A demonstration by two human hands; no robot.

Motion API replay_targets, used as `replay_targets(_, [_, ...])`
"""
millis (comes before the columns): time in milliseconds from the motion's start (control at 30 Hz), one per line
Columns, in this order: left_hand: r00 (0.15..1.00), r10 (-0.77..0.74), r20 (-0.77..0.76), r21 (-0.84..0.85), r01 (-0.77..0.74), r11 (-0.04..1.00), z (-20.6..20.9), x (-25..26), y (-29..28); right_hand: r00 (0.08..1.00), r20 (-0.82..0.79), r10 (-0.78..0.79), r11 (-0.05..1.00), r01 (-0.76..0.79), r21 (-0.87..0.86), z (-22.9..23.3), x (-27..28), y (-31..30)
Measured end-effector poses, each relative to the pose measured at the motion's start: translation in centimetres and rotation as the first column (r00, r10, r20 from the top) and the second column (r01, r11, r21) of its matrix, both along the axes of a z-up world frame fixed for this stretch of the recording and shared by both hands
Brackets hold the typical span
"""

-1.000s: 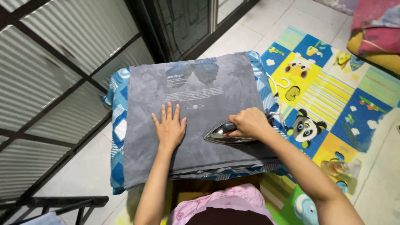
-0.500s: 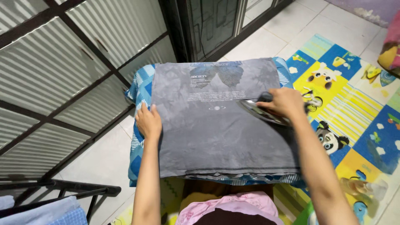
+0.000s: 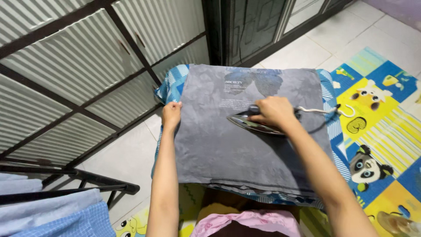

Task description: The person irons a gray t-shirt on a small ironing board. They smooth the fabric with one hand while moving the iron with the other, then flip the shirt to iron the other side and fold it.

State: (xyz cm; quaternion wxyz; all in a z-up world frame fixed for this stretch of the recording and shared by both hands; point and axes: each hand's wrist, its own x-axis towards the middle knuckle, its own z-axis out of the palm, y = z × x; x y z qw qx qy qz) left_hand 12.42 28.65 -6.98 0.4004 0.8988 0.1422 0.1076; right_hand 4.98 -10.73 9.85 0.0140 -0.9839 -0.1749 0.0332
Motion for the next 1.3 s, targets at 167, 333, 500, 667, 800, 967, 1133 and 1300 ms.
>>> replay_targets(167, [0.992, -0.038, 0.120, -0.159, 0.057, 0.986, -2.1, 0.6, 0.5, 0.988, -0.060, -0.145, 0.989, 0.142, -0.046, 1.0, -1.3, -0.8])
replay_targets(333, [0.993, -0.037, 0.114, -0.037, 0.041, 0.998, -3.3, 0.9, 0.6, 0.996, -0.031, -0.083, 0.997, 0.083, 0.003, 0.8, 0.0, 3.4])
replay_targets(500, [0.993, -0.067, 0.093, 0.115, 0.056, 0.992, -3.9, 0.9, 1.3, 0.996, 0.082, 0.025, 0.994, -0.034, 0.108, 0.1, 2.0, 10.3])
replay_targets(667, [0.955, -0.155, -0.253, 0.052, 0.174, 0.983, -2.9, -3.3, 2.2, 0.999, -0.001, 0.049, 0.992, -0.048, 0.120, 0.8, 1.7, 11.7])
replay_targets(800, [0.929, -0.248, -0.276, -0.168, 0.208, 0.964, -0.7, -8.3, 3.6, 0.990, -0.071, 0.123, 0.986, -0.114, 0.119, 1.4, 0.2, 11.4])
replay_targets(967, [0.934, -0.211, -0.288, -0.326, 0.111, 0.939, 1.3, -10.7, 3.6, 0.987, 0.009, 0.161, 0.977, -0.160, 0.138, 0.4, 0.2, 15.3])
replay_targets(1133, [0.865, -0.322, -0.385, -0.315, 0.205, 0.927, 1.7, -13.2, 4.2, 0.984, 0.084, 0.157, 0.962, -0.172, 0.211, -0.1, 1.1, 20.6])
replay_targets(1300, [0.912, -0.268, -0.311, -0.379, 0.140, 0.915, 0.6, -16.4, 4.6, 0.989, 0.000, 0.146, 0.960, -0.142, 0.240, 0.5, 0.1, 20.7])
